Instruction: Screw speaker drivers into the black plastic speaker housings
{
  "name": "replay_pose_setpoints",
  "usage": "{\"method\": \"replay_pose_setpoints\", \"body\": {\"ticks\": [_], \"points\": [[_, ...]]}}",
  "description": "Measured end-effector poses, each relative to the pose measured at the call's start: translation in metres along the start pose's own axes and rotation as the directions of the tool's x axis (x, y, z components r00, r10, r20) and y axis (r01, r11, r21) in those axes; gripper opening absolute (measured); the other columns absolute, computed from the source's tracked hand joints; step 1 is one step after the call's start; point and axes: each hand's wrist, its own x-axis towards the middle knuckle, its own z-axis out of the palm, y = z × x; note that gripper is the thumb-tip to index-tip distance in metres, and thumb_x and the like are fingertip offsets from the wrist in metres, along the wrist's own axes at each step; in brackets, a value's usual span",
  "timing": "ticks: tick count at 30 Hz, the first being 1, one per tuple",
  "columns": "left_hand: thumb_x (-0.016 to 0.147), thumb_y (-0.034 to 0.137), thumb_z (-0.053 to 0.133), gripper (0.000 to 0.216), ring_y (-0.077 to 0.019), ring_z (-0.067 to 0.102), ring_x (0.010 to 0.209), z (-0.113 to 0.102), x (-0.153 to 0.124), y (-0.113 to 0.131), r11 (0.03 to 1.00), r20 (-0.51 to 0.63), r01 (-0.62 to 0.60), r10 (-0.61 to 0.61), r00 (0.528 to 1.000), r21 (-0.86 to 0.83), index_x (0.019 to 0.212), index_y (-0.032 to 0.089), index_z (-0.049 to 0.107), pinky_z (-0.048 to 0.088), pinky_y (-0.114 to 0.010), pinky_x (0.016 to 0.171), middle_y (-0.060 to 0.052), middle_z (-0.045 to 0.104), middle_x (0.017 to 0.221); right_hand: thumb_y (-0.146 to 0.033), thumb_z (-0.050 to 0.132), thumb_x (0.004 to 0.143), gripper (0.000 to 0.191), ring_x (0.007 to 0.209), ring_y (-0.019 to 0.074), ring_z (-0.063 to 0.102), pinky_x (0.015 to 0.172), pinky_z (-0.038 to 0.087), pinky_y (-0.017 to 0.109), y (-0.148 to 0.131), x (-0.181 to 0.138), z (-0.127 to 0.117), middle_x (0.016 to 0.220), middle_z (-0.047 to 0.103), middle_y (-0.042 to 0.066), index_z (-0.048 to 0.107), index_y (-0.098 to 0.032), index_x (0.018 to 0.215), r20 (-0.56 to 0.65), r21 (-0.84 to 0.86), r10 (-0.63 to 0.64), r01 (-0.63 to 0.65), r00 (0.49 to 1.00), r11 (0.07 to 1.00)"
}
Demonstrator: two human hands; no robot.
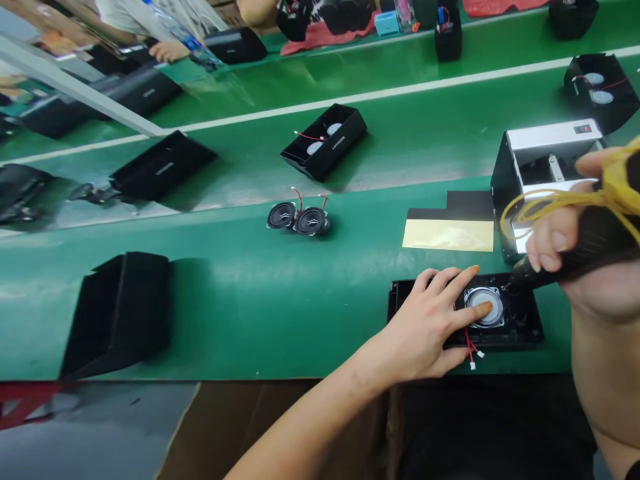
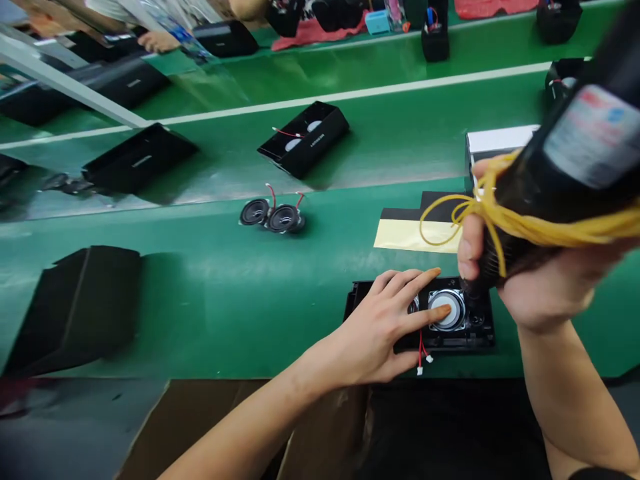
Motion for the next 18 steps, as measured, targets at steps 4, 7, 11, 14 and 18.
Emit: {"method": "replay_pose_setpoints", "body": {"ticks": [4, 7, 11, 14, 18], "points": [[0.083, 0.034, 0.085, 0.072, -0.0473, 0.044, 0.149, 0.003, 0.000, -0.002, 1.000, -0.041, -0.025, 0.025, 0.999, -0.001, 0.152, 0.028, 0.064, 0.036, -0.069, 0.120, -0.022, 0.031, 0.177, -0.109, 0.051, 0.073, 0.090, 0.040, 0.0175, 0.047, 0.037, 0.033, 0.032, 0.008, 0.007, 0.022, 0.054, 0.057, -0.003, 0.072, -0.025, 0.099, -0.146, 0.033, 0.071, -0.067, 0.987, 0.997], [0.083, 0.033, 0.084, 0.071, -0.0479, 0.046, 0.147, 0.004, 0.000, -0.003, 0.999, -0.061, -0.041, 0.041, 0.997, -0.002, 0.151, 0.027, 0.065, 0.037, -0.069, 0.118, -0.024, 0.034, 0.175, -0.103, 0.071, 0.067, 0.083, 0.039, 0.0175, 0.046, 0.037, 0.031, 0.034, 0.011, 0.009, 0.026, 0.051, 0.051, -0.005, 0.071, -0.024, 0.093, -0.193, 0.057, 0.114, -0.105, 0.974, 0.993], [0.083, 0.031, 0.083, 0.069, -0.0477, 0.047, 0.146, 0.001, -0.001, -0.003, 0.999, -0.066, -0.039, 0.040, 0.997, 0.006, 0.150, 0.027, 0.065, 0.038, -0.068, 0.117, -0.024, 0.034, 0.175, -0.099, 0.073, 0.070, 0.081, 0.041, 0.0177, 0.048, 0.038, 0.033, 0.032, 0.019, 0.009, 0.021, 0.055, 0.051, -0.005, 0.071, -0.024, 0.099, -0.133, 0.066, 0.115, -0.107, 0.984, 0.992], [0.082, 0.032, 0.084, 0.071, -0.0472, 0.047, 0.147, 0.000, -0.002, -0.003, 0.999, -0.066, -0.036, 0.037, 0.997, 0.015, 0.150, 0.027, 0.065, 0.038, -0.067, 0.117, -0.024, 0.034, 0.175, -0.100, 0.067, 0.074, 0.084, 0.045, 0.0191, 0.051, 0.038, 0.037, 0.032, 0.027, 0.009, 0.014, 0.060, 0.055, -0.002, 0.071, -0.023, 0.105, -0.076, 0.090, 0.113, -0.106, 0.991, 0.990], [0.081, 0.032, 0.085, 0.071, -0.0467, 0.047, 0.146, 0.001, -0.002, -0.003, 0.999, -0.067, -0.038, 0.039, 0.997, 0.010, 0.149, 0.027, 0.066, 0.039, -0.067, 0.116, -0.025, 0.033, 0.176, -0.097, 0.059, 0.083, 0.078, 0.049, 0.0204, 0.055, 0.039, 0.041, 0.031, 0.033, 0.009, 0.010, 0.064, 0.058, 0.001, 0.072, -0.024, 0.106, 0.002, 0.114, 0.072, -0.072, 0.997, 0.991]]}}
